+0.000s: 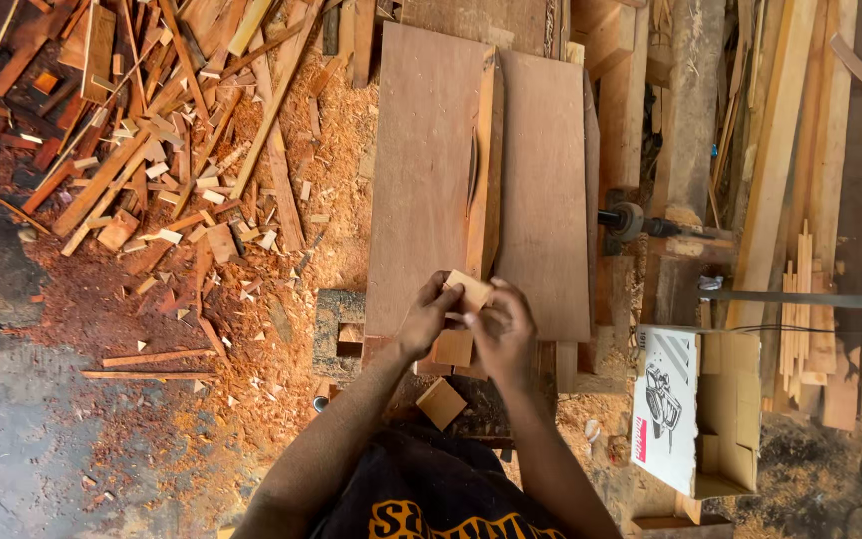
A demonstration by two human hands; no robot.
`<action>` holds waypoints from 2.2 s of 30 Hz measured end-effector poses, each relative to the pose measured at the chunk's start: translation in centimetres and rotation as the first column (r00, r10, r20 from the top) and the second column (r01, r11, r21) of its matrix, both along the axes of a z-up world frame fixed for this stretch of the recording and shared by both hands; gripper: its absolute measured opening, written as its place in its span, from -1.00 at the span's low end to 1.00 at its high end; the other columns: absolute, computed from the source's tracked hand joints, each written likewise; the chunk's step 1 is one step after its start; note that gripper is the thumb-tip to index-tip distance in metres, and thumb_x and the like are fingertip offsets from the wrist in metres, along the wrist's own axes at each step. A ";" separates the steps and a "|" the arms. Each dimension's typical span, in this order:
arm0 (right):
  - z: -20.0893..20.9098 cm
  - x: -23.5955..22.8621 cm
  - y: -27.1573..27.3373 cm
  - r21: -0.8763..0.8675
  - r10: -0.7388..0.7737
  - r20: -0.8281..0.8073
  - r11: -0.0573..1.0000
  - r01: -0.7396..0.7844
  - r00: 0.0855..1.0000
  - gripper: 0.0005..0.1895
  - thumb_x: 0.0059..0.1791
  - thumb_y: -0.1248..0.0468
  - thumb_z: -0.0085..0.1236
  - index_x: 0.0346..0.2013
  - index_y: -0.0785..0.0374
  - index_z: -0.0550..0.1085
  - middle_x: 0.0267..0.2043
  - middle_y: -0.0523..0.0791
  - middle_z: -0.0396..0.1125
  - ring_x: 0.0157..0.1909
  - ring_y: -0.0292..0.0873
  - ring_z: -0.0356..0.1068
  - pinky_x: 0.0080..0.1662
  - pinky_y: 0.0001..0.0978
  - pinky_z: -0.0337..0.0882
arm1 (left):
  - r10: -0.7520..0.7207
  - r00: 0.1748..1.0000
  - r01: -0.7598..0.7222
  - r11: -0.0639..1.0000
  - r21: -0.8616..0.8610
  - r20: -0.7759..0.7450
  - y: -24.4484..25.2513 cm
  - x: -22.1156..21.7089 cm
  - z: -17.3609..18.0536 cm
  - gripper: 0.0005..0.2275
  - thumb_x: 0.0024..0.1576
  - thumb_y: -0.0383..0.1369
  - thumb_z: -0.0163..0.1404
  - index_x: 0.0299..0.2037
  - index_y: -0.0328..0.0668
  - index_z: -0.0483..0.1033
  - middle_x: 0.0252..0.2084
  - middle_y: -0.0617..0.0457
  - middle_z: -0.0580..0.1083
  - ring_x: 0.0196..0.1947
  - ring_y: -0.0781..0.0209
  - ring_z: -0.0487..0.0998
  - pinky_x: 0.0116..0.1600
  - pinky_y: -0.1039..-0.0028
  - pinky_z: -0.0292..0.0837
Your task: The person repeatedly smooths small wooden blocks by hand on a rotating grinding wheel. They pick up each block, press it against the wheel, rotate it to smooth different faces, and place it back on the workbench. The process is repeated for multiple blocks in a woodworking shop.
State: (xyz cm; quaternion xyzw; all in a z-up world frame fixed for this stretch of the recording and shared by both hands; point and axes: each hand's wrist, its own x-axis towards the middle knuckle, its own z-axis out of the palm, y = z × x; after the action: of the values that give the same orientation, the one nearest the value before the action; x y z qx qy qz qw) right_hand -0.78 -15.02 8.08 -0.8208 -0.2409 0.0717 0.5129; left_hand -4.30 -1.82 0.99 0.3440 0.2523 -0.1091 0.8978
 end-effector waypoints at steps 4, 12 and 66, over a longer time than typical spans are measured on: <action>5.4 5.5 0.3 -0.348 0.172 -0.370 0.885 -0.308 0.913 -0.17 -0.13 0.46 0.27 0.41 0.09 0.19 0.00 0.01 0.47 -0.06 -0.09 0.56 -0.15 -0.30 0.64 | -0.260 0.949 0.226 0.956 0.187 0.179 2.4 0.5 -1.2 -0.67 0.36 -0.26 -0.19 0.26 -0.24 0.30 -0.08 -0.04 0.50 -0.17 0.21 0.52 -0.17 0.43 0.53; 4.3 9.8 3.0 -0.546 0.138 -0.505 0.713 -0.439 0.852 -0.21 -0.09 0.44 0.28 0.40 0.02 0.23 -0.06 0.02 0.55 0.02 -0.02 0.57 0.08 -0.16 0.53 | -0.245 0.966 0.188 0.885 0.426 0.081 3.2 4.3 -4.0 -0.63 0.32 -0.29 -0.08 0.32 -0.16 0.28 0.14 -0.13 0.46 0.05 0.04 0.55 0.06 0.28 0.55; -1.5 4.0 -0.7 -0.554 -0.074 -0.193 0.831 -0.047 0.978 -0.20 -0.07 0.42 0.23 0.43 0.08 0.17 -0.32 -0.01 0.53 -0.31 -0.04 0.56 -0.22 -0.20 0.51 | -0.078 0.994 0.106 0.681 0.725 -0.072 0.2 0.5 -3.2 -0.66 0.17 -0.23 0.14 -0.02 -0.38 0.61 -0.23 -0.17 0.62 -0.28 0.03 0.65 -0.13 0.26 0.58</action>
State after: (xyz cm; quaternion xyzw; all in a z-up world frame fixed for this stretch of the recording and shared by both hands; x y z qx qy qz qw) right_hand 3.20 -15.69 6.62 -0.9241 -0.1492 0.2197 0.2748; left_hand -3.83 -1.58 -2.23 0.6817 0.2731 -0.0511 0.6768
